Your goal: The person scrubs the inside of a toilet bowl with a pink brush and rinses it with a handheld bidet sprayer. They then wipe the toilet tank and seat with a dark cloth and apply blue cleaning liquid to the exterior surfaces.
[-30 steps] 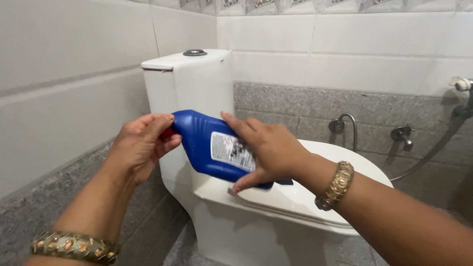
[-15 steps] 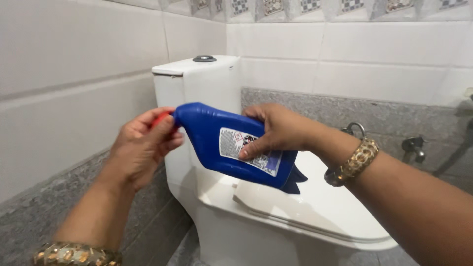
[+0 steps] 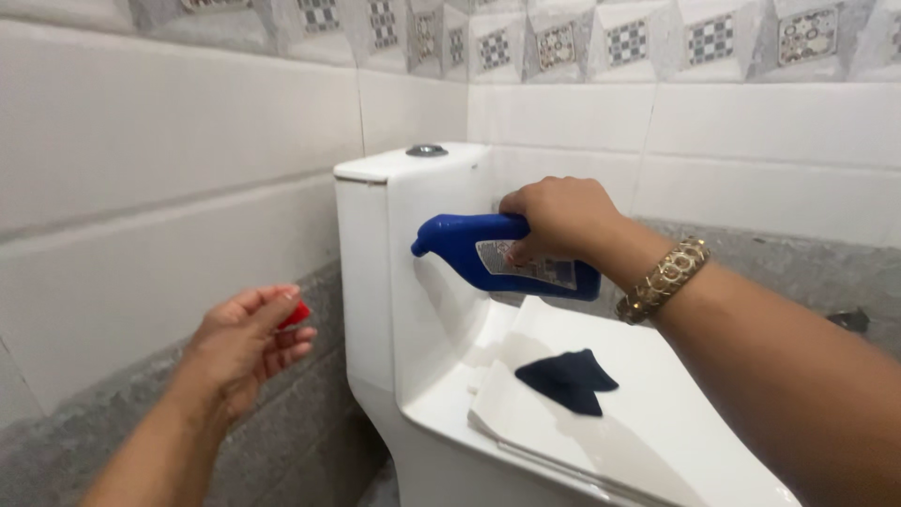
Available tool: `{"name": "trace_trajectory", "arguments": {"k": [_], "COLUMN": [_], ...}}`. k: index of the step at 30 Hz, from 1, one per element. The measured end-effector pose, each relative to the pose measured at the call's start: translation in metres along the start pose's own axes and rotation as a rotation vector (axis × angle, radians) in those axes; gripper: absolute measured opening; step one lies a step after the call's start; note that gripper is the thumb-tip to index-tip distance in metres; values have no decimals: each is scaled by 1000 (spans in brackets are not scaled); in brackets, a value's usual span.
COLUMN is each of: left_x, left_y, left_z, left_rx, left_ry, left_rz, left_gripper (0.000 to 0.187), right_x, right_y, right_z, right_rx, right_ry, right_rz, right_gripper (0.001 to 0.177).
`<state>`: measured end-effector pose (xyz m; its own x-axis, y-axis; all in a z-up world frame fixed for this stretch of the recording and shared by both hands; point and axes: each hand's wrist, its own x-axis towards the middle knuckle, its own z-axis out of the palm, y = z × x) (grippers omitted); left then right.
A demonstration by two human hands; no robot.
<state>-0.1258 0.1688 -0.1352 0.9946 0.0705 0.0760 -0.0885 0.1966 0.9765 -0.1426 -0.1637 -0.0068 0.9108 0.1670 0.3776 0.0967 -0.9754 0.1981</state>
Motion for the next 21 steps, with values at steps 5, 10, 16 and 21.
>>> {"name": "trace_trajectory", "arguments": {"k": [5, 10, 16, 21], "left_x": [6, 11, 20, 20], "left_y": [0, -4, -17, -24], "left_z": [1, 7, 8, 13], "left_rx": [23, 66, 47, 62], "left_ry": [6, 12, -55, -60], "left_rz": [-53, -86, -98, -115], "left_gripper": [27, 27, 27, 27], "right_x": [22, 27, 32, 33], "right_y": [7, 20, 29, 30], "right_z": [-7, -13, -9, 4], "right_rx": [-108, -97, 146, 180], "right_ry": [64, 54, -36, 19], "right_rz": [53, 200, 252, 285], "right_gripper": [42, 41, 60, 59]}}
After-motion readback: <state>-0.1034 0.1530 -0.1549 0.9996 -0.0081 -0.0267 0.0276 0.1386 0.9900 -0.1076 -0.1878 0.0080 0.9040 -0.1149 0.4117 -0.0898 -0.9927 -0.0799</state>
